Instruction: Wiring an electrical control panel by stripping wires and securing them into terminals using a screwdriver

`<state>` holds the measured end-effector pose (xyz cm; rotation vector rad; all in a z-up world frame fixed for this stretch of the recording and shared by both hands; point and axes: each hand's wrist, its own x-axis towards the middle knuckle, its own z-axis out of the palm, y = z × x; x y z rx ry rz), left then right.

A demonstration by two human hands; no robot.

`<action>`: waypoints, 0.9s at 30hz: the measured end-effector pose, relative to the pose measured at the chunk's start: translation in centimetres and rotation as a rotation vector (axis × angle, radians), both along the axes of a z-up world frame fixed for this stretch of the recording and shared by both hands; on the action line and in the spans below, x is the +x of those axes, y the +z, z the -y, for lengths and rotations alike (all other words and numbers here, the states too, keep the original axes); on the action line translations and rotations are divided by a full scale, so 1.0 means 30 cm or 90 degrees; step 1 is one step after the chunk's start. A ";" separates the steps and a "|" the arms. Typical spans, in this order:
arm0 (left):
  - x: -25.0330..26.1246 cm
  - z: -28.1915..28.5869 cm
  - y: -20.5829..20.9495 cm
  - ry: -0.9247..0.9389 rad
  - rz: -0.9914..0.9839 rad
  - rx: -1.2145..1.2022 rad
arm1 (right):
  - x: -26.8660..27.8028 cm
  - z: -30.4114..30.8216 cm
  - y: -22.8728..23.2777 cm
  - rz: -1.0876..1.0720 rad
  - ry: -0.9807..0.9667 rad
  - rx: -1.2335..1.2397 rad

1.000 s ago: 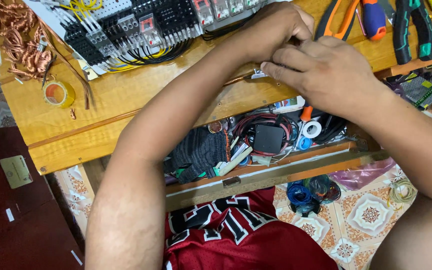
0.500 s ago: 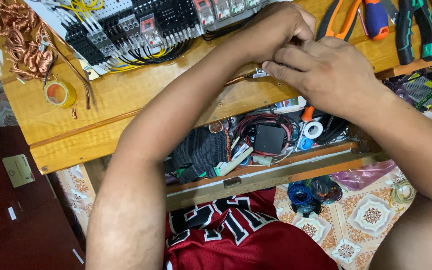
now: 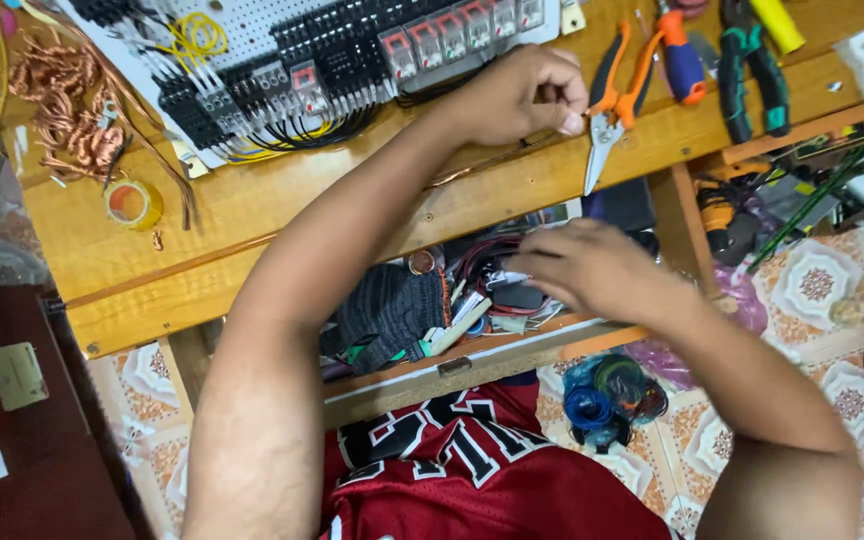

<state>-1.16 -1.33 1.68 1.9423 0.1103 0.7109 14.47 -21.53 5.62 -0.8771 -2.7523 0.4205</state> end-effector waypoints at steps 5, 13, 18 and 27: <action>-0.042 0.136 0.151 0.037 -0.144 -0.153 | -0.003 0.067 -0.098 -0.017 -0.022 0.013; -0.022 0.195 0.135 0.276 -0.128 -0.014 | 0.032 -0.161 -0.069 -0.693 -0.385 -0.292; -0.044 0.241 0.102 0.463 -0.057 -0.175 | -0.020 -0.282 -0.136 -0.790 -0.375 -0.324; -0.164 0.303 0.105 0.510 0.170 -0.476 | -0.195 -0.256 -0.025 -0.785 -0.312 -0.363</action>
